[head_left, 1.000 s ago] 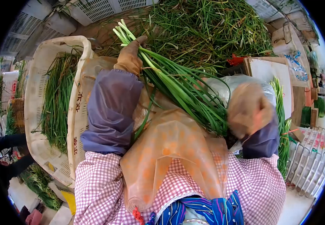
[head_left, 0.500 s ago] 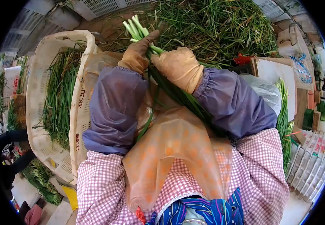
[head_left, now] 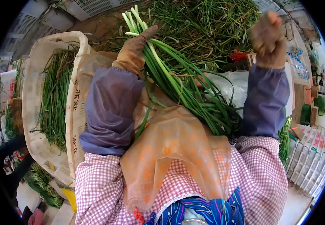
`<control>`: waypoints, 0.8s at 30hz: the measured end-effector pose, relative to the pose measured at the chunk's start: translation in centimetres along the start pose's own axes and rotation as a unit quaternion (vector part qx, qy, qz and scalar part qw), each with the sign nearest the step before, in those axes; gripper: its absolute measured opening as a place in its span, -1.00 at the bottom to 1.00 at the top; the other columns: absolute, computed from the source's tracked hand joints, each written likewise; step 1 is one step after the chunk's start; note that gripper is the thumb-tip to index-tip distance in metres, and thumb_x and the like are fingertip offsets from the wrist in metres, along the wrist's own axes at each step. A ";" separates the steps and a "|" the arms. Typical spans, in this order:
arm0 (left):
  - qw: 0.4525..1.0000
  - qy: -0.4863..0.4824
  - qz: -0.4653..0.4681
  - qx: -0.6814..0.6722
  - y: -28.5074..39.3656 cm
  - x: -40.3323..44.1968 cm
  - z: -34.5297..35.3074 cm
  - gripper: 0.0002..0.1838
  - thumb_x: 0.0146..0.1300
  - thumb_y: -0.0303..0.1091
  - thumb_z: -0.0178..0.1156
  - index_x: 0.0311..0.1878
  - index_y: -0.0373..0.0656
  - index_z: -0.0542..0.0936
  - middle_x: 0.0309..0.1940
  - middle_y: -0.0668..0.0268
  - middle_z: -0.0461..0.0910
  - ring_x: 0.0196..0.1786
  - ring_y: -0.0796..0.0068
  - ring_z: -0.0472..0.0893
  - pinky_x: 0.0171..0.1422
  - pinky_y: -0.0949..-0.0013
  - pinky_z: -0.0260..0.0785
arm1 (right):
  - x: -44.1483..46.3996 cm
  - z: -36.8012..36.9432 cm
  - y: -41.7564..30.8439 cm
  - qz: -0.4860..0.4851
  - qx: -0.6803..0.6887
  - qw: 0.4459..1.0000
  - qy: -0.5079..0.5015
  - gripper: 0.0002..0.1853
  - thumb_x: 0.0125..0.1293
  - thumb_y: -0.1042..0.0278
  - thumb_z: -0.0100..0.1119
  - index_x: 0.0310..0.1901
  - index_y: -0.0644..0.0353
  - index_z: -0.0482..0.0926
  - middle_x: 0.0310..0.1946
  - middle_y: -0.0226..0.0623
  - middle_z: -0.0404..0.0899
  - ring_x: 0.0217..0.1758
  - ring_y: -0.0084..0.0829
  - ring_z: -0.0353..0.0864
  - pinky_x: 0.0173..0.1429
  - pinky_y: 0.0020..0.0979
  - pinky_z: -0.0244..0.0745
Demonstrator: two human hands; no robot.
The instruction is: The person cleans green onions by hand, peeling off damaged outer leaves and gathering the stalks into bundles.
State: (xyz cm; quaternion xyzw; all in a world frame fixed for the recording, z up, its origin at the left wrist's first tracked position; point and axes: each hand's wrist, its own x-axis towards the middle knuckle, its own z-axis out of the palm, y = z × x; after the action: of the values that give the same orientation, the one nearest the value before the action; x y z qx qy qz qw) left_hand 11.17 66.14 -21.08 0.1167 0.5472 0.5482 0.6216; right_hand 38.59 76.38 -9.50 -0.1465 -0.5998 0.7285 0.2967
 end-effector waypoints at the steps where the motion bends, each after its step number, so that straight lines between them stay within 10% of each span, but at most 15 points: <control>1: 1.000 0.003 -0.008 -0.015 0.1 -0.1 0.3 -0.74 0.08 -0.16 0.36 -0.35 -0.12 0.56 -0.59 0.43 0.47 -0.61 0.50 0.50 -0.51 0.40 0.47 | 0.5 -2.3 -0.2 -0.006 -0.110 0.991 0.078 -0.80 0.26 0.34 0.15 -0.14 0.23 0.58 -0.37 -0.31 0.62 -0.37 -0.54 0.60 -0.25 -0.53 0.52; 4: 0.998 0.009 -0.027 -0.047 0.7 0.0 1.0 -0.76 0.09 -0.16 0.35 -0.37 -0.11 0.56 -0.60 0.44 0.48 -0.63 0.54 0.49 -0.58 0.43 0.43 | 0.9 -3.1 2.6 -0.054 -0.545 0.816 0.185 -0.69 0.27 0.31 0.17 0.04 0.13 0.55 -0.15 -0.35 0.62 -0.09 -0.55 0.58 0.05 -0.52 0.46; 7: 0.999 -0.031 0.026 -0.026 -0.3 0.3 -0.3 -0.75 0.06 -0.15 0.37 -0.40 -0.08 0.55 -0.62 0.43 0.49 -0.64 0.54 0.49 -0.62 0.44 0.40 | -1.3 5.9 4.3 0.062 -0.336 0.940 0.010 -0.66 0.13 0.30 0.31 -0.05 0.19 0.57 -0.26 -0.29 0.65 -0.19 -0.49 0.60 -0.09 -0.45 0.51; 8: 0.998 0.033 -0.039 -0.037 0.7 -0.9 0.8 -0.74 0.05 -0.13 0.38 -0.38 -0.07 0.56 -0.61 0.42 0.49 -0.64 0.55 0.48 -0.62 0.44 0.40 | -1.8 7.6 5.0 0.088 -0.398 0.913 -0.033 -0.65 0.17 0.54 0.23 0.03 0.24 0.52 -0.27 -0.33 0.60 -0.21 -0.57 0.55 -0.23 -0.56 0.51; 10: 0.998 -0.007 0.049 0.026 0.0 0.1 -0.1 -0.73 0.04 -0.12 0.38 -0.37 -0.07 0.56 -0.61 0.43 0.48 -0.64 0.55 0.47 -0.62 0.44 0.40 | -2.1 9.7 5.7 0.101 -0.493 0.861 -0.081 -0.58 0.14 0.35 0.29 0.05 0.21 0.51 -0.35 -0.23 0.60 -0.39 -0.43 0.57 -0.29 -0.44 0.47; 24: 0.995 0.094 0.030 -0.013 0.2 0.3 0.4 -0.68 0.03 -0.07 0.38 -0.32 -0.09 0.58 -0.57 0.41 0.50 -0.59 0.56 0.49 -0.53 0.46 0.40 | -2.3 8.3 5.5 0.339 -0.178 0.923 0.044 -0.77 0.24 0.23 0.16 -0.31 0.26 0.60 -0.62 -0.43 0.48 -0.61 -0.61 0.37 -0.52 -0.53 0.27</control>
State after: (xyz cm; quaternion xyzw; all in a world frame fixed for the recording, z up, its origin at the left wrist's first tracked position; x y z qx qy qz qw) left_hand 11.33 66.61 -20.92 0.0735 0.5924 0.5820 0.5523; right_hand 34.28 67.89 -13.17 -0.4232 -0.6204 0.6597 0.0270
